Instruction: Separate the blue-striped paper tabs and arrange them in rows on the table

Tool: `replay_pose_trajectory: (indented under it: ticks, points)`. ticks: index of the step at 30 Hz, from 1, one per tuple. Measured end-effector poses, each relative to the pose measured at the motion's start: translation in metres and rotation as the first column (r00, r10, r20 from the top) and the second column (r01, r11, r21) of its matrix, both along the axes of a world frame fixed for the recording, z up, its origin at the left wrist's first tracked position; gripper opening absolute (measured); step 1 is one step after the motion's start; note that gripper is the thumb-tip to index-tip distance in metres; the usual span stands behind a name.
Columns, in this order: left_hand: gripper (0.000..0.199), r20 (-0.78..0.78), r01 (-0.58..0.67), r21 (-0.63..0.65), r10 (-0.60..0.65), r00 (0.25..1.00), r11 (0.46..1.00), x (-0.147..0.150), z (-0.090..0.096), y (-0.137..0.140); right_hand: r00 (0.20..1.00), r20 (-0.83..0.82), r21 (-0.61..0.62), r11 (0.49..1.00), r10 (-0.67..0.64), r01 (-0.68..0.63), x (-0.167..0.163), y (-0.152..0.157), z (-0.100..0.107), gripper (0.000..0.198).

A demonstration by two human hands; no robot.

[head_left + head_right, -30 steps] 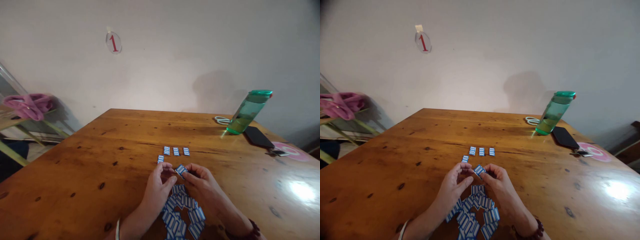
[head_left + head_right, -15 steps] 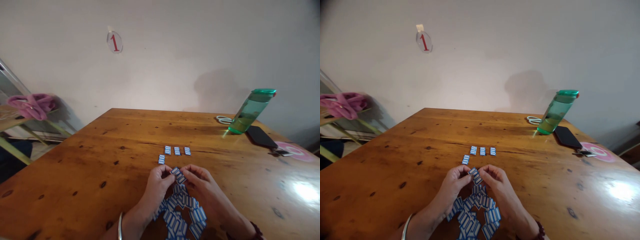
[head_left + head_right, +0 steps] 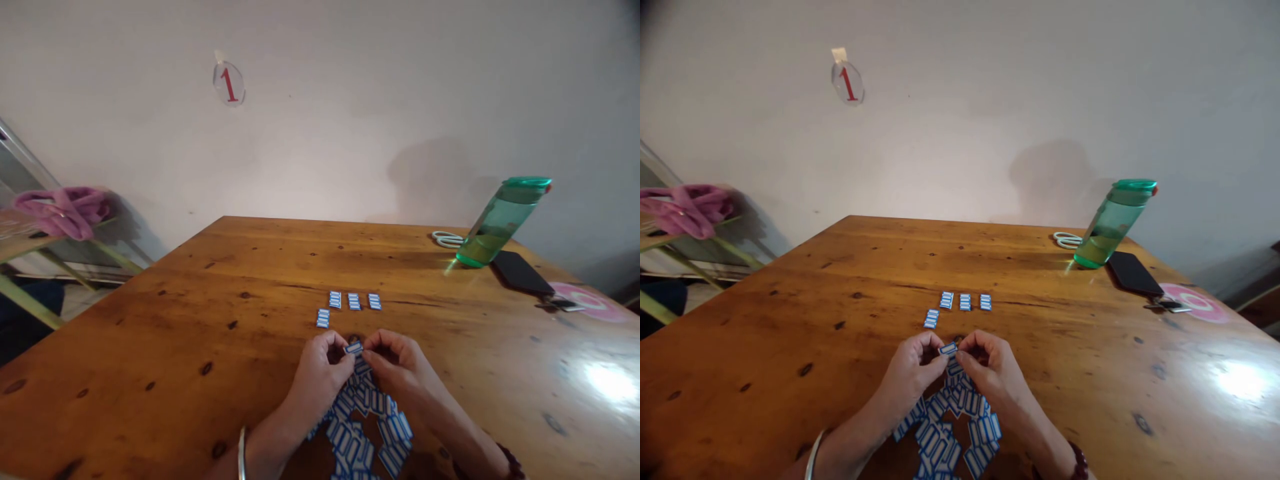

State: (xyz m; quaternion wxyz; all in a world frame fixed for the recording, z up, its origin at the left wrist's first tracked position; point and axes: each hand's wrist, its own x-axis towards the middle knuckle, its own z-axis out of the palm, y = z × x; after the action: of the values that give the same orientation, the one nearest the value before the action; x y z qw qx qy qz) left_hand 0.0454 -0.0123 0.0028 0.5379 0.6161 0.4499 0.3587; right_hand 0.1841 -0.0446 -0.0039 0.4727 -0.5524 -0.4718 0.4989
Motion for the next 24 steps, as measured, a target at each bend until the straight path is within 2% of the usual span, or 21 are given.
replay_pose_trajectory:
  ticks: [3, 7, 9, 11, 13, 16, 20, 24]
  points:
    - [0.007, -0.023, 0.008, 0.037, -0.007, 1.0, 0.999, -0.001, 0.002, -0.001, 0.997, 0.07, 0.068, 0.997, 0.025, -0.029, 0.001, 0.0, -0.001, 0.014]
    - [0.009, 0.046, 0.006, 0.015, -0.007, 0.999, 1.0, 0.0, 0.002, -0.001, 0.993, 0.103, 0.112, 0.991, 0.066, -0.077, 0.0, -0.001, -0.002, 0.012]
    - [0.008, 0.071, 0.001, 0.006, -0.001, 0.997, 1.0, 0.0, 0.001, -0.001, 0.987, 0.154, 0.132, 0.989, 0.04, -0.061, -0.001, -0.002, -0.001, 0.013]
    - [0.007, 0.031, 0.003, 0.027, -0.004, 1.0, 1.0, 0.001, 0.002, -0.001, 0.968, 0.252, 0.155, 0.987, -0.001, -0.039, -0.002, -0.003, 0.002, 0.015]
    - [0.007, -0.066, 0.018, 0.081, -0.012, 0.998, 0.997, 0.001, 0.002, -0.001, 0.925, 0.378, 0.186, 0.982, -0.038, -0.035, 0.0, -0.004, 0.007, 0.015]
    - [0.012, -0.174, -0.001, 0.16, 0.03, 0.984, 0.987, -0.001, -0.001, -0.001, 0.811, 0.575, 0.266, 0.962, -0.107, -0.061, 0.005, -0.004, 0.013, 0.011]
    - [0.037, -0.142, -0.063, 0.212, 0.094, 0.985, 0.975, -0.006, -0.011, -0.001, 0.672, 0.721, 0.338, 0.932, -0.169, -0.128, 0.013, -0.001, 0.009, 0.013]
    - [0.055, -0.122, 0.038, 0.179, -0.016, 0.992, 0.983, -0.006, -0.019, -0.013, 0.621, 0.771, 0.303, 0.938, -0.137, -0.169, 0.016, 0.003, -0.004, 0.014]
